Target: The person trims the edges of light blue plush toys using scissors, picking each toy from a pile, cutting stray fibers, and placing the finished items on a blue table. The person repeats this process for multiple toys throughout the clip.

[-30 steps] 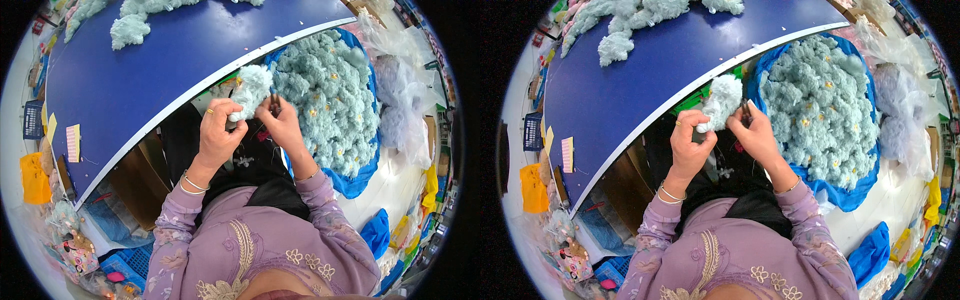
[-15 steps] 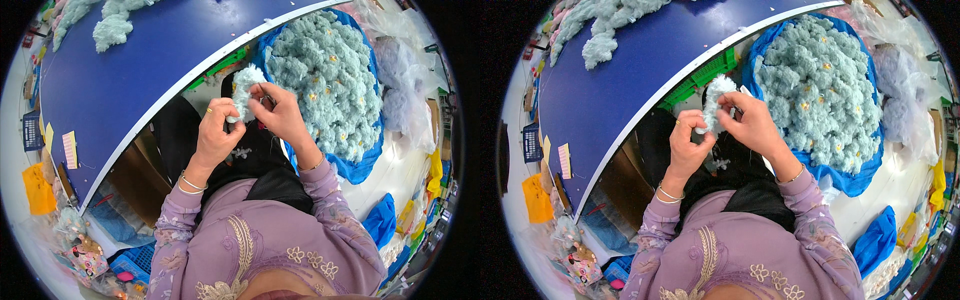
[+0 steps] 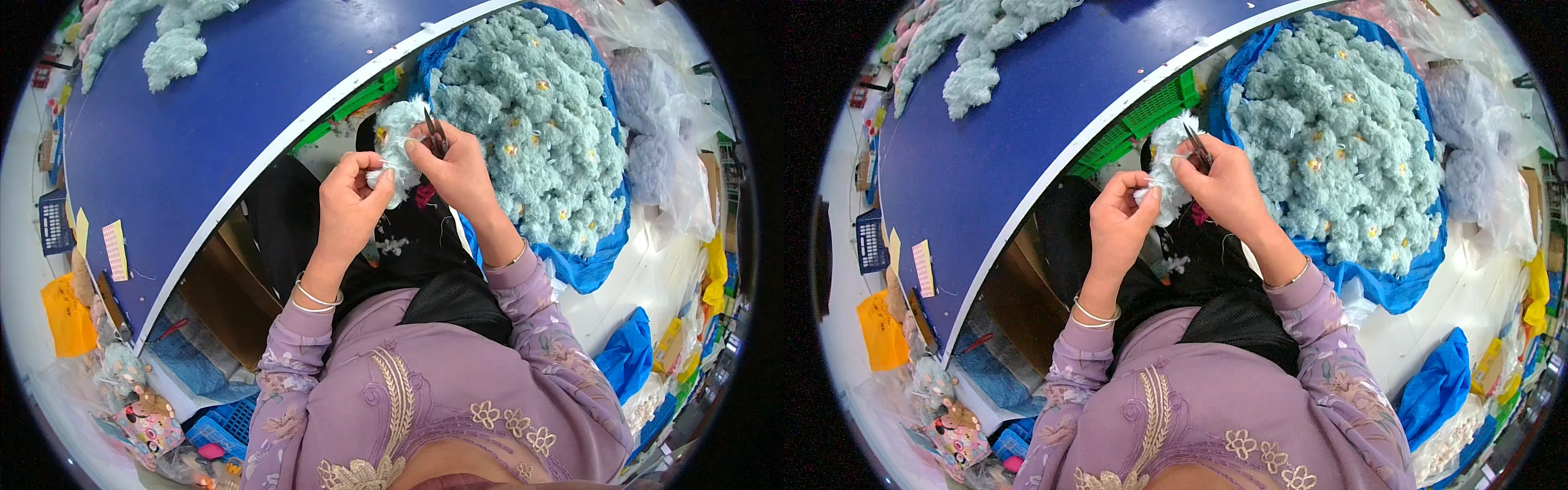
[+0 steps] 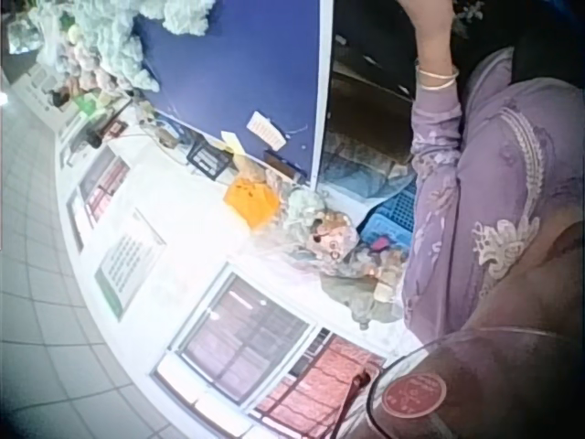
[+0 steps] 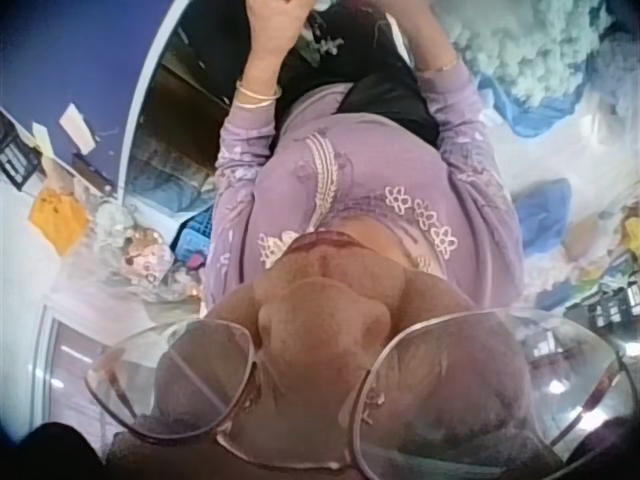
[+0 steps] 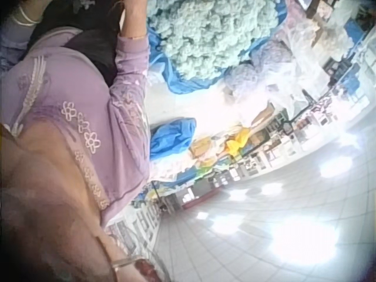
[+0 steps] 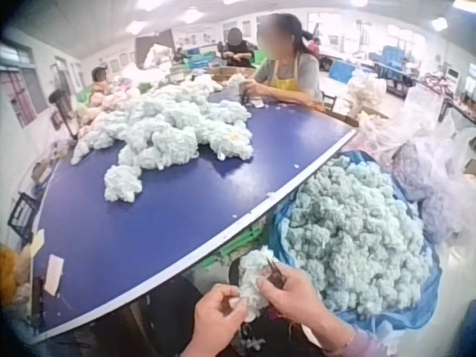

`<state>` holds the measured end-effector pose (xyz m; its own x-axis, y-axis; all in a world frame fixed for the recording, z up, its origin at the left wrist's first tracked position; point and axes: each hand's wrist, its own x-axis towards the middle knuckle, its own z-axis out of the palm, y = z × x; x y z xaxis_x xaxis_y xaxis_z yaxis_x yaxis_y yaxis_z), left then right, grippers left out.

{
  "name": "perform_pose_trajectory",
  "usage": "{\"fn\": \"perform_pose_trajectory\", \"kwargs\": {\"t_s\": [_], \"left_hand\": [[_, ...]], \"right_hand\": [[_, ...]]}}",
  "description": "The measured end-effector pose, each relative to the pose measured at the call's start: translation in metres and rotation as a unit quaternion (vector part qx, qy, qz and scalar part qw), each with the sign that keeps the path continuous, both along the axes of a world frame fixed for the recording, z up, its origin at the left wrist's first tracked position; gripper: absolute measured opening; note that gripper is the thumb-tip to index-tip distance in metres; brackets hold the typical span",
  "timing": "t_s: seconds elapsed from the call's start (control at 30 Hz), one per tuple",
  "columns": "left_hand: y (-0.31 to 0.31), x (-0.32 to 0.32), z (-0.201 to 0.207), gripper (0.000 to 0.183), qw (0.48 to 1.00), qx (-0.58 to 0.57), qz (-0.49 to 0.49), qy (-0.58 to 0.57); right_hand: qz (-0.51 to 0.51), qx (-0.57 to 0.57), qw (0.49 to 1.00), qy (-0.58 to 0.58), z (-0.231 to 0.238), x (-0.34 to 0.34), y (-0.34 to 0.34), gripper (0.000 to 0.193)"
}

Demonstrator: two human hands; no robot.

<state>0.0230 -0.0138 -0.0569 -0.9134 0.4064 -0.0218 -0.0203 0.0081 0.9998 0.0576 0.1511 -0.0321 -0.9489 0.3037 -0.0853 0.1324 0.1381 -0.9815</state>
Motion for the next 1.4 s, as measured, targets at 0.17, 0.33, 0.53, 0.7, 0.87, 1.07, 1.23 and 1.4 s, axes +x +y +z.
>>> {"fn": "perform_pose_trajectory", "kwargs": {"t_s": [0.17,0.33,0.53,0.7,0.87,1.07,1.23,1.4], "left_hand": [[-0.001,-0.005,-0.001,0.015,0.999,-0.012,-0.031,0.008],[-0.001,-0.004,0.01,0.016,0.997,0.02,-0.009,-0.069],[-0.003,-0.006,0.011,0.016,0.996,0.026,-0.009,-0.084],[-0.002,-0.006,0.013,0.016,0.997,0.019,-0.011,-0.08],[-0.003,-0.005,0.014,0.016,0.998,0.015,-0.008,-0.066],[-0.003,-0.004,0.011,0.016,0.998,0.024,-0.008,-0.056],[-0.004,-0.003,0.009,0.016,0.999,0.017,-0.009,-0.044],[-0.004,-0.002,0.01,0.015,0.999,0.013,-0.01,-0.037]], "right_hand": [[-0.01,-0.04,0.999,0.018,-0.001,0.0,0.001,0.017],[0.046,-0.079,0.996,0.023,0.007,0.01,0.019,0.027],[0.185,0.15,0.971,0.027,0.023,0.023,0.023,0.032],[0.171,0.27,0.947,-0.014,0.029,0.017,0.018,0.032],[0.163,0.316,0.934,-0.029,0.03,0.015,0.017,0.034],[0.17,0.325,0.929,-0.047,0.032,0.012,0.016,0.034],[0.163,0.305,0.938,-0.024,0.031,0.012,0.016,0.033],[0.166,0.305,0.936,-0.06,0.038,0.012,0.014,0.035]]}}
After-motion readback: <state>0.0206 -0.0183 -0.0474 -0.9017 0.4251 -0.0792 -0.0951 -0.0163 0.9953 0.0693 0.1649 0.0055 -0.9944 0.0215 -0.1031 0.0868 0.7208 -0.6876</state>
